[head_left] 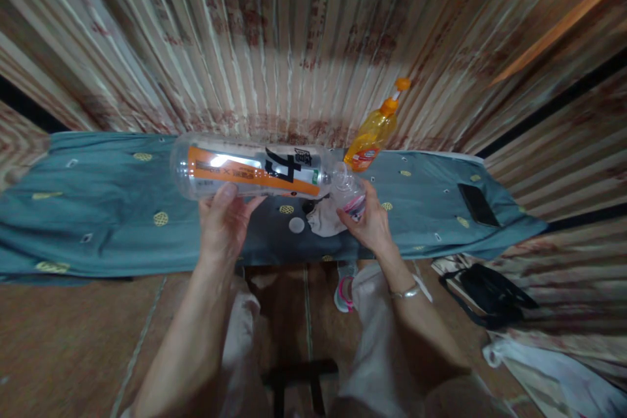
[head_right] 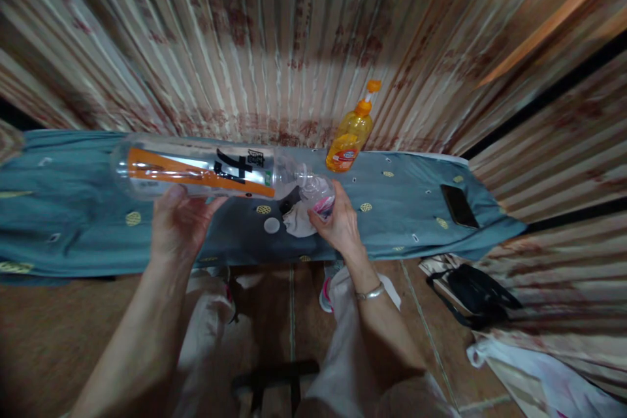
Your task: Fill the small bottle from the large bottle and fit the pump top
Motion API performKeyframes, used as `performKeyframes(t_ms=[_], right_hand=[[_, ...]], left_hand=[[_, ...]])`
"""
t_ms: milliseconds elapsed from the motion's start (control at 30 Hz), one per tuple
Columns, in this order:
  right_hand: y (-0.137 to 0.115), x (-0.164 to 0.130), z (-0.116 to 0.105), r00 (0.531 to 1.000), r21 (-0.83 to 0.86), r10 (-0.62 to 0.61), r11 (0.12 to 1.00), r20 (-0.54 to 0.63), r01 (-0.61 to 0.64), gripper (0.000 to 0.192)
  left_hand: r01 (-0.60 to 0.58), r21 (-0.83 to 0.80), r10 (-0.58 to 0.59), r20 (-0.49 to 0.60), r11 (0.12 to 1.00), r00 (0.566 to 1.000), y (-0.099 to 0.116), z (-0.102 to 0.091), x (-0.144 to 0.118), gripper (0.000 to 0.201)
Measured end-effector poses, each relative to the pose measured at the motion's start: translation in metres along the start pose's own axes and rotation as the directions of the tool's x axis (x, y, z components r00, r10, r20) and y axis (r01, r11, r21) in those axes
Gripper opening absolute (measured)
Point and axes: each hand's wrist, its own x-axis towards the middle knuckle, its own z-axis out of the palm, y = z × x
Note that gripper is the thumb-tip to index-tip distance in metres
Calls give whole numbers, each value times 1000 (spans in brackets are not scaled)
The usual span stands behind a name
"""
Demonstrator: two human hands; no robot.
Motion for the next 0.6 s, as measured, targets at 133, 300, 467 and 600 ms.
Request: performKeyframes(t_ms=[133, 300, 467, 600], right_hand=[[1, 1, -4, 1000, 3, -5, 1000, 23, 5, 82], [2, 0, -7, 999, -4, 6, 1000, 32, -5, 80], [3, 0, -9, 999, 17, -14, 1000, 46, 13, 84], [6, -2, -5, 999, 29, -31, 999, 34, 30, 88]], left_hand=[[-10, -36, 11, 15, 999, 1000, -1, 2, 0, 43], [0, -20, 1, 34, 1000, 999, -1, 4, 0, 40], [-20, 10, 20, -8, 1000, 1000, -2, 6, 0, 40], [-41, 30, 42, -40, 999, 998, -3, 4, 2, 42]])
